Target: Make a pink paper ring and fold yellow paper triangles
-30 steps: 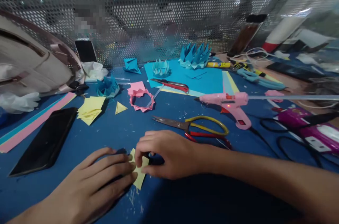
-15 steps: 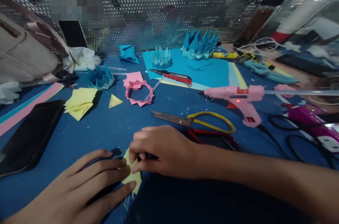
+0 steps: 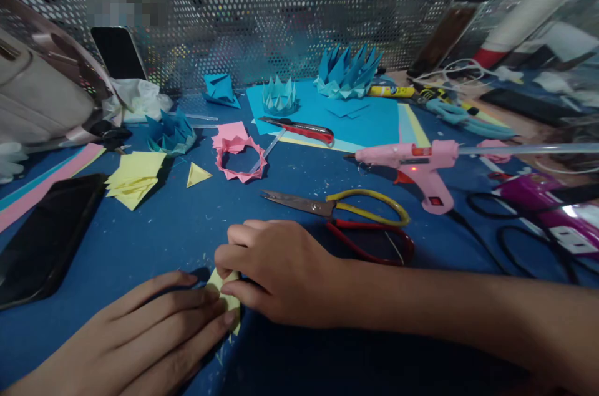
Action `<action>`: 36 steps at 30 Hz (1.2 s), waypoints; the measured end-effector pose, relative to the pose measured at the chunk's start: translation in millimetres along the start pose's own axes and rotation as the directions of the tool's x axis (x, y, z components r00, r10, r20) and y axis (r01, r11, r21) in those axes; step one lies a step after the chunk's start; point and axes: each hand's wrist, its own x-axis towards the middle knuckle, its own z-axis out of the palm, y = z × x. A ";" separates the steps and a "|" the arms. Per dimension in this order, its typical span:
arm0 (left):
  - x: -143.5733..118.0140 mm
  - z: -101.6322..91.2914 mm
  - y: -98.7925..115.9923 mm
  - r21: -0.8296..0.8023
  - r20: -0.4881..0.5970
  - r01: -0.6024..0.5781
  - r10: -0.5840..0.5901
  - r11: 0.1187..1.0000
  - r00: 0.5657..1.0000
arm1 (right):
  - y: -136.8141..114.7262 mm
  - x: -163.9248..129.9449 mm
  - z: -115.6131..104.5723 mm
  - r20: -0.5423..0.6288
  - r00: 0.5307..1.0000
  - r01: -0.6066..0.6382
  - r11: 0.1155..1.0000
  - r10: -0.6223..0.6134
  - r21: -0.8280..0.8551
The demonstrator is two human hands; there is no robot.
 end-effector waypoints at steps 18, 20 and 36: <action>-3.7 23.4 1.7 -0.008 -0.156 0.008 -0.009 1.000 0.988 | -4.1 2.9 6.6 0.000 1.000 -0.008 0.983 0.008 -0.182; -3.7 24.0 1.7 0.006 -0.173 0.010 -0.008 1.000 0.985 | -4.0 2.7 7.7 -0.008 1.000 -0.006 0.980 0.005 -0.201; -5.2 14.4 -1.2 0.009 -0.140 -0.035 0.036 0.999 0.989 | -3.1 0.5 10.8 -0.056 0.998 0.020 0.968 -0.035 -0.250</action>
